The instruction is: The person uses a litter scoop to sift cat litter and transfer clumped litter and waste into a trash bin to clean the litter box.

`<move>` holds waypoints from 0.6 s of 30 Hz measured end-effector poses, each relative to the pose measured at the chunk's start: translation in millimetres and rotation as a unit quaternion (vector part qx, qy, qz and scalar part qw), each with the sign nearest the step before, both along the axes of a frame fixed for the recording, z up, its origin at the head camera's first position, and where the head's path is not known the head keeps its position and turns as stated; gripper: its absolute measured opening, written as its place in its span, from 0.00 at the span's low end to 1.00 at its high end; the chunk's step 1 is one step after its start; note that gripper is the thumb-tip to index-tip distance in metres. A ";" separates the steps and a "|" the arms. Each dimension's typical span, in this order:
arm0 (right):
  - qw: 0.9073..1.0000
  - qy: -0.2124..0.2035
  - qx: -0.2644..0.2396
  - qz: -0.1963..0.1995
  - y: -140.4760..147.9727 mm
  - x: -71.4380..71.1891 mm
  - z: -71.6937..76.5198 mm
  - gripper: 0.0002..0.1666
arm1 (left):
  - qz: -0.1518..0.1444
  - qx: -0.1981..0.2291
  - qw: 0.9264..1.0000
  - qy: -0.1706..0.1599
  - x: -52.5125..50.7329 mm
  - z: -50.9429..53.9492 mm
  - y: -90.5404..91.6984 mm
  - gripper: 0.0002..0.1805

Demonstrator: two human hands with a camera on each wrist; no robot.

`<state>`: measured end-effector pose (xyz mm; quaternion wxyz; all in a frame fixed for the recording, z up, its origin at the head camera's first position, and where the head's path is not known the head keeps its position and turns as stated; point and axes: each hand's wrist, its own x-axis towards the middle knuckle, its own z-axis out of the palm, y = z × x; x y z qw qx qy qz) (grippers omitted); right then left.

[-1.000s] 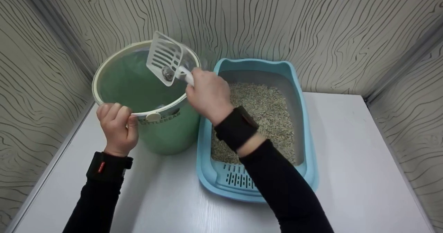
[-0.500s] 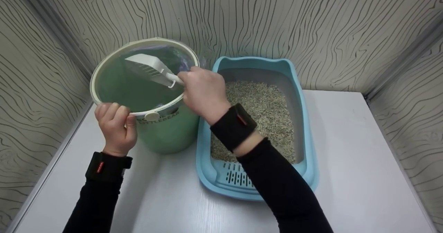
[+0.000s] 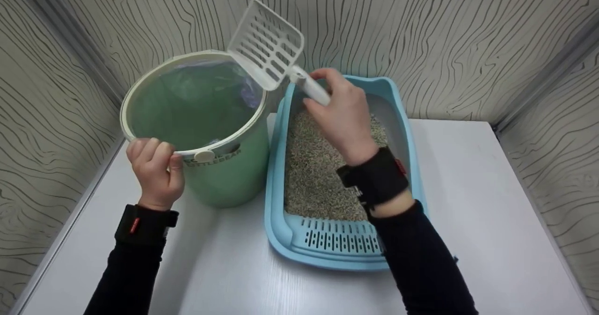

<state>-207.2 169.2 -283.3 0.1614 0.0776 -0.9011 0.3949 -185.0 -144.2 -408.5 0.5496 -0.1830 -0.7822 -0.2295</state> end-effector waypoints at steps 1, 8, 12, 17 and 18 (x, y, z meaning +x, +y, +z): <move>1.000 -0.003 0.001 -0.008 9.0 -0.8 -3.7 0.24 | 0.001 0.000 1.000 0.001 0.1 0.1 -0.8 0.31; 0.993 -0.036 0.112 -0.018 76.5 -3.7 -42.7 0.23 | 0.000 0.005 1.000 0.004 1.0 0.3 -4.6 0.31; 0.971 -0.117 0.207 0.038 107.3 -3.8 -57.2 0.22 | -0.001 0.005 1.000 0.004 1.9 0.3 -4.9 0.31; 0.920 -0.203 0.316 0.111 132.6 -5.2 -57.3 0.15 | -0.005 0.009 1.000 0.007 2.9 0.9 -4.5 0.31; 0.911 -0.211 0.334 0.117 136.0 -5.0 -55.2 0.12 | -0.005 0.010 1.000 0.008 3.0 1.1 -4.2 0.31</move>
